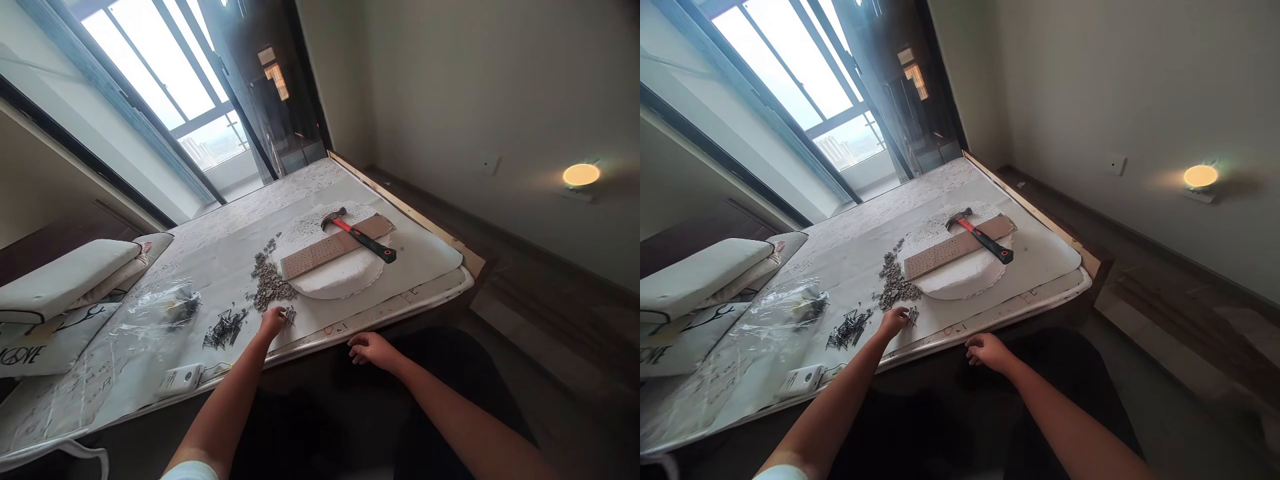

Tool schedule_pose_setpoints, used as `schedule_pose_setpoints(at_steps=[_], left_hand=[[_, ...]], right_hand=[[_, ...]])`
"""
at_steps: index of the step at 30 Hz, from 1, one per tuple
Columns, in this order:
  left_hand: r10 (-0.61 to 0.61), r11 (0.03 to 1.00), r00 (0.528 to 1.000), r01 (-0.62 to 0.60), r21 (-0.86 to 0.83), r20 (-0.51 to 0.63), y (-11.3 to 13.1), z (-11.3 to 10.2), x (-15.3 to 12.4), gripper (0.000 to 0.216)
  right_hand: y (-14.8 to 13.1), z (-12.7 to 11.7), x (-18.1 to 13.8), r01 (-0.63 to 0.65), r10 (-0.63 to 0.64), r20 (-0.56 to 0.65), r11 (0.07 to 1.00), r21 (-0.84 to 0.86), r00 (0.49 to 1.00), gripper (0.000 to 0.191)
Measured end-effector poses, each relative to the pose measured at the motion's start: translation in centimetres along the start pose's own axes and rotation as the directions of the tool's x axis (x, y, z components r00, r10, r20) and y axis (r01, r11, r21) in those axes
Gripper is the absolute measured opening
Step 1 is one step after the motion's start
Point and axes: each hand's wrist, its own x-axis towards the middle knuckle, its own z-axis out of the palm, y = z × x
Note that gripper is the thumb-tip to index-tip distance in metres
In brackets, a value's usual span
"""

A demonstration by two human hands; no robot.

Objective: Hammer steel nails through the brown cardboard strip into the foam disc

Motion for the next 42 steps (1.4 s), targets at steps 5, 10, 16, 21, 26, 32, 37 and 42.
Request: schedule_pose_setpoints(at_steps=[5,10,16,21,26,32,37,42], left_hand=[[-0.04,0.996,0.998,0.043,-0.08,0.039,-0.3,-0.3,0.1,0.041],[-0.063,0.998,0.998,0.063,-0.017,0.026,0.0,-0.7,-0.3,0.035],[-0.089,0.992,0.995,0.084,0.097,0.051,0.6,-0.2,-0.5,0.047],[-0.05,0.991,0.997,0.042,0.129,0.055,1.4,0.2,-0.6,0.061],[-0.074,0.996,0.997,0.071,0.06,0.039,1.8,0.1,-0.7,0.059],[-0.082,0.994,0.995,0.085,-0.061,0.05,1.4,0.2,-0.8,0.052],[-0.059,0.998,0.997,0.061,-0.033,0.039,1.3,-0.2,-1.1,0.049],[0.136,0.976,0.991,-0.133,0.174,-0.007,1.4,-0.9,-1.5,0.056]], right_hand=[[-0.3,-0.1,-0.2,-0.004,0.004,-0.005,1.0,-0.005,1.0,0.014],[-0.4,-0.1,-0.3,-0.01,0.01,-0.004,1.0,-0.009,1.0,0.013],[-0.3,0.1,-0.3,0.0,0.0,0.002,0.999,-0.042,1.0,0.014],[-0.4,0.0,-0.4,0.003,-0.003,-0.009,0.997,-0.077,1.0,0.014],[-0.4,0.0,-0.5,0.01,-0.012,-0.019,0.995,-0.097,1.0,0.015],[-0.4,-0.1,-0.5,0.019,-0.022,-0.023,0.992,-0.122,1.0,0.017],[-0.4,-0.1,-0.6,0.034,-0.037,-0.017,0.991,-0.132,0.999,0.018],[-0.6,-0.1,-0.7,0.034,-0.036,-0.008,0.989,-0.145,0.999,0.018]])
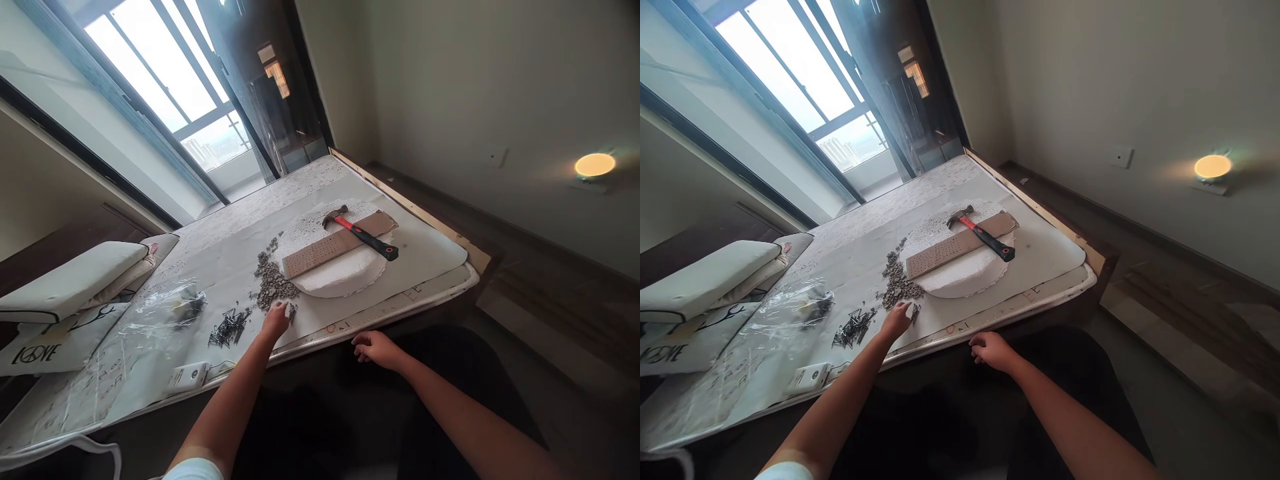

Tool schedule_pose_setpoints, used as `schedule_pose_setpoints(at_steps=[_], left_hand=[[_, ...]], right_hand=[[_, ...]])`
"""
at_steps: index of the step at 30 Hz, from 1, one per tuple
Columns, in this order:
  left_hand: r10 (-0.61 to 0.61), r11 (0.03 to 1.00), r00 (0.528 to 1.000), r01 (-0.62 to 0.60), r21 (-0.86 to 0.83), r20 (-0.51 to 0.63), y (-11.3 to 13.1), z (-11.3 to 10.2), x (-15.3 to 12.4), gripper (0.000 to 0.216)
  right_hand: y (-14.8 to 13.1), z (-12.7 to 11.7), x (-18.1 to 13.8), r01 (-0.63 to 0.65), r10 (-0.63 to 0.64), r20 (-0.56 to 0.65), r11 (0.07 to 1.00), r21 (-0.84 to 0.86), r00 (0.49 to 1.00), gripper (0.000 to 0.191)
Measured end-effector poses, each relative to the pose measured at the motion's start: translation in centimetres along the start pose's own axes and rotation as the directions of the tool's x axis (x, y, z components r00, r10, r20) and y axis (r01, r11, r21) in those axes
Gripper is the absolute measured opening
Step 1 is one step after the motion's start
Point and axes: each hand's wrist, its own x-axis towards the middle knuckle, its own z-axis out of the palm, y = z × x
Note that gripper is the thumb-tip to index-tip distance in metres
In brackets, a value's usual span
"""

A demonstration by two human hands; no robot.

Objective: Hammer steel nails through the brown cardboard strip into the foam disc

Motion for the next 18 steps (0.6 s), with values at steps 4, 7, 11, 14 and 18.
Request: schedule_pose_setpoints(at_steps=[4,7,11,14,18], left_hand=[[0.236,0.96,0.969,-0.244,0.134,0.076,-0.2,-0.3,0.4,0.066],[0.271,0.95,0.952,-0.289,0.12,0.145,-0.4,-0.2,1.0,0.063],[0.311,0.942,0.942,-0.323,0.095,0.128,-0.8,0.1,1.3,0.062],[0.298,0.946,0.948,-0.31,0.099,0.115,-1.2,0.3,1.2,0.065],[0.281,0.957,0.954,-0.287,0.05,0.105,-1.4,0.4,1.1,0.065]], right_hand=[[0.0,0.0,0.0,0.002,-0.002,0.001,1.0,-0.008,1.0,0.018],[0.2,0.1,0.1,0.004,-0.004,-0.003,1.0,-0.022,1.0,0.018],[0.5,0.1,0.2,0.014,-0.014,-0.011,0.999,-0.03,1.0,0.018],[0.5,0.0,0.3,0.015,-0.015,-0.008,0.999,-0.03,1.0,0.019],[0.5,0.0,0.3,0.034,-0.034,-0.007,0.999,-0.04,0.999,0.02]])
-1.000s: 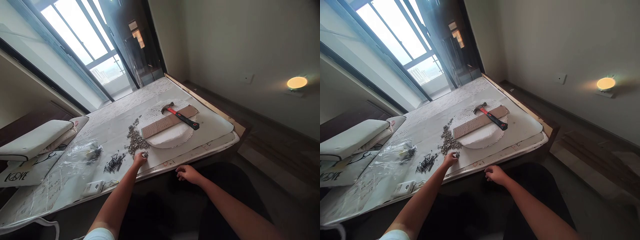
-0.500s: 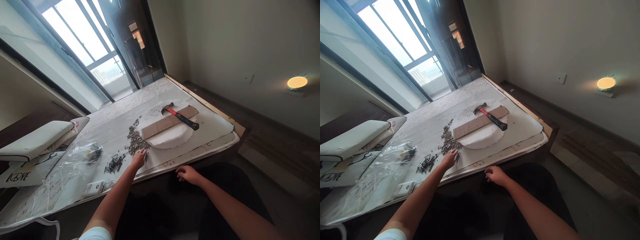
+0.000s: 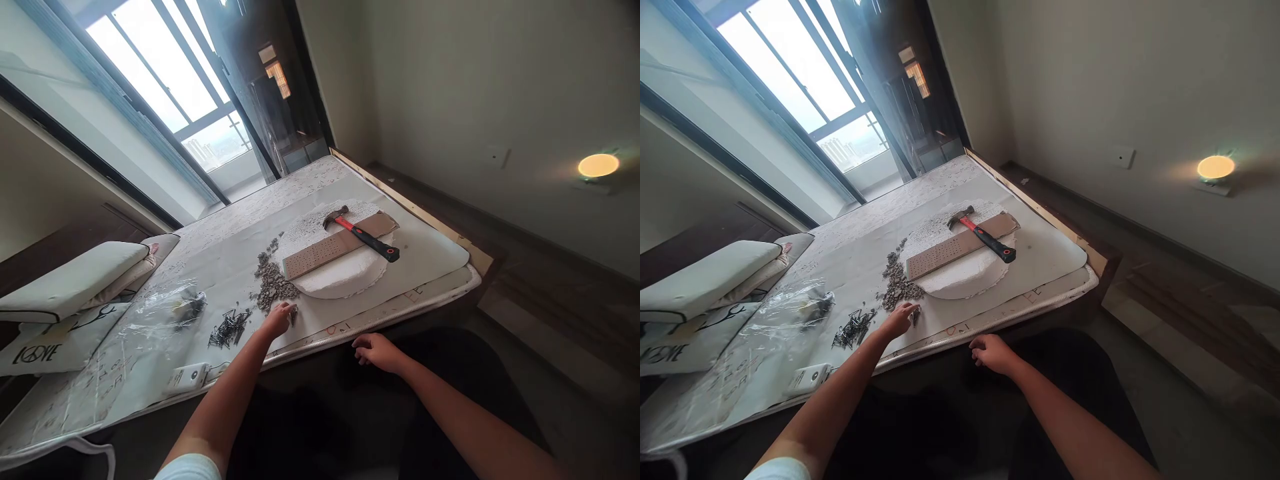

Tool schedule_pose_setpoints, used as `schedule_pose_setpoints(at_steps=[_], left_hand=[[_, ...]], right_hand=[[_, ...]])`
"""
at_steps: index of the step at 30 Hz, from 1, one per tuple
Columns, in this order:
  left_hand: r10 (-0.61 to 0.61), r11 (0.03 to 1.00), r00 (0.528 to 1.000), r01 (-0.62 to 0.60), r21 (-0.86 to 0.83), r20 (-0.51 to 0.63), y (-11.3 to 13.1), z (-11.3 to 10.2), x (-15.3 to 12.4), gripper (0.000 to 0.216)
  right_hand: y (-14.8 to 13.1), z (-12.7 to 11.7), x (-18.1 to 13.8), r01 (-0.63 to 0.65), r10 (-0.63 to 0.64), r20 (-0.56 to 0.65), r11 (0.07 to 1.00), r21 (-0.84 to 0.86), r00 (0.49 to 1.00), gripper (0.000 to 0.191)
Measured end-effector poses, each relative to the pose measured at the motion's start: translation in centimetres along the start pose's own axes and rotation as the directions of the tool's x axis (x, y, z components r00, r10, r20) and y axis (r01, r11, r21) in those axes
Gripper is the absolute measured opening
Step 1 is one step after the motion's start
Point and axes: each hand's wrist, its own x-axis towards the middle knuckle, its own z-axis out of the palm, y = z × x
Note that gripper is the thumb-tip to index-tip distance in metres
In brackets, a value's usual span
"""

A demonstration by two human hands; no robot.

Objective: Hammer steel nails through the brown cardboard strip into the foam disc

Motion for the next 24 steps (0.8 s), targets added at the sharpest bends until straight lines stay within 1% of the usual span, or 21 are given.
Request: schedule_pose_setpoints(at_steps=[3,6,8,11,14,19,21,24], left_hand=[[-0.044,0.998,0.998,0.046,-0.041,0.037,0.2,-0.14,0.16,0.067],[-0.068,0.997,0.996,0.069,-0.031,0.06,0.54,-0.31,0.55,0.067],[-0.047,0.999,0.998,0.048,-0.016,0.042,0.7,-0.37,0.79,0.061],[0.033,0.999,0.999,-0.033,-0.002,0.012,0.73,-0.35,0.95,0.052],[0.07,0.997,0.997,-0.071,-0.021,-0.018,0.57,-0.3,0.81,0.049],[0.053,0.996,0.998,-0.055,-0.075,-0.031,0.23,-0.43,0.37,0.05],[0.039,0.997,0.999,-0.041,-0.069,-0.03,0.11,-0.49,0.27,0.049],[-0.017,0.999,1.0,0.017,-0.034,-0.016,0.03,-0.39,0.23,0.052]], right_hand=[[0.0,0.02,-0.02,0.011,-0.011,-0.001,1.0,-0.014,1.0,0.02],[-0.08,0.04,-0.09,-0.001,0.0,-0.008,1.0,-0.029,1.0,0.021],[-0.15,0.03,-0.14,-0.002,0.001,-0.013,0.999,-0.033,1.0,0.021],[-0.24,-0.02,-0.21,-0.001,0.001,-0.016,1.0,-0.027,1.0,0.02],[-0.32,-0.05,-0.23,0.009,-0.009,-0.02,1.0,-0.025,1.0,0.019],[-0.36,-0.02,-0.21,0.032,-0.033,-0.012,0.999,-0.042,0.999,0.019],[-0.25,-0.01,-0.16,0.033,-0.034,-0.008,0.999,-0.042,0.999,0.019],[-0.02,-0.03,-0.06,0.047,-0.047,-0.003,0.998,-0.051,0.999,0.02]])
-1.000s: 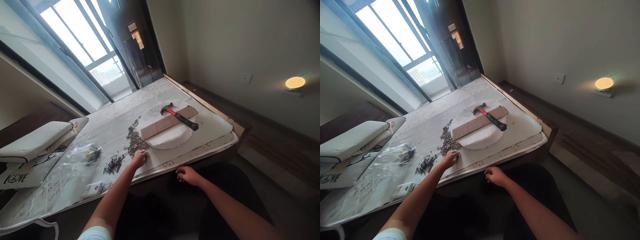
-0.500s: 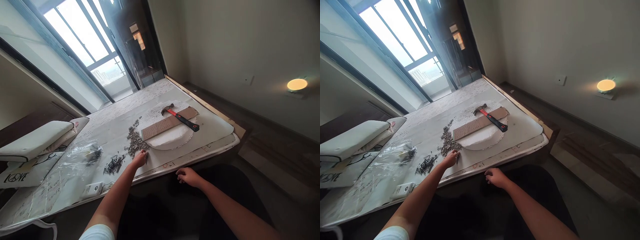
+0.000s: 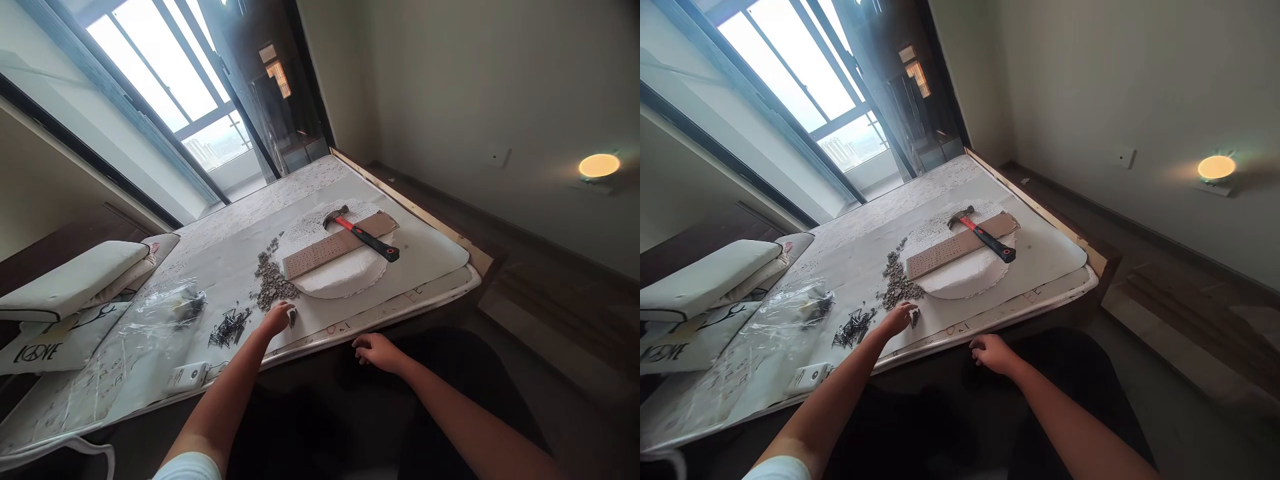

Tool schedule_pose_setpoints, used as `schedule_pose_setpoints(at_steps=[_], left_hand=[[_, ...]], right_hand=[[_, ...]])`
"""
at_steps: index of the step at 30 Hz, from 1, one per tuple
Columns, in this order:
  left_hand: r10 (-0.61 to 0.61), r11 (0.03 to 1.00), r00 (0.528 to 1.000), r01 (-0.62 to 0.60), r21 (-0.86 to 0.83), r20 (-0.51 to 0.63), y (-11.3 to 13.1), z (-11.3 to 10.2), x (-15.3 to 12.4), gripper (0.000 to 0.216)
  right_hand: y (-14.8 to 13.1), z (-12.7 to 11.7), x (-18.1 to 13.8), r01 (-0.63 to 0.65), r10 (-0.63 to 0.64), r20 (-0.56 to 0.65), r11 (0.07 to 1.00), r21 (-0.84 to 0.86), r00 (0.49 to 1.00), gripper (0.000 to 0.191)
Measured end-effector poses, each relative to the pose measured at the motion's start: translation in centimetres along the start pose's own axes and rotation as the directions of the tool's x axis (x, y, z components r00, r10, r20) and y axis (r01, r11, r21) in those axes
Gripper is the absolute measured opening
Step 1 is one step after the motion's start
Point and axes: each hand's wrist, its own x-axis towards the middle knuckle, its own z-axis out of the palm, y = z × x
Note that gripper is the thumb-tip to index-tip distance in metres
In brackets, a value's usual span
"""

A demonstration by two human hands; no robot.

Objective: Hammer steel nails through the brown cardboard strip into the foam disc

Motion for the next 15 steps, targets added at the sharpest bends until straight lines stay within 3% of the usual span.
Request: schedule_pose_setpoints(at_steps=[8,12,15], left_hand=[[-0.042,0.999,0.998,0.04,0.033,0.044,0.7,0.1,-0.4,0.05],[-0.188,0.981,0.982,0.188,0.043,0.0,1.0,-0.5,-0.8,0.049],[-0.32,0.947,0.947,0.321,-0.013,0.041,1.1,-0.5,-0.9,0.047]], right_hand=[[0.0,-0.2,-0.2,0.013,-0.014,-0.015,0.998,-0.062,1.0,0.021],[0.1,-0.1,-0.1,0.001,-0.002,-0.017,0.999,-0.047,1.0,0.022],[0.2,-0.1,0.0,0.007,-0.008,-0.014,0.999,-0.05,1.0,0.022]])
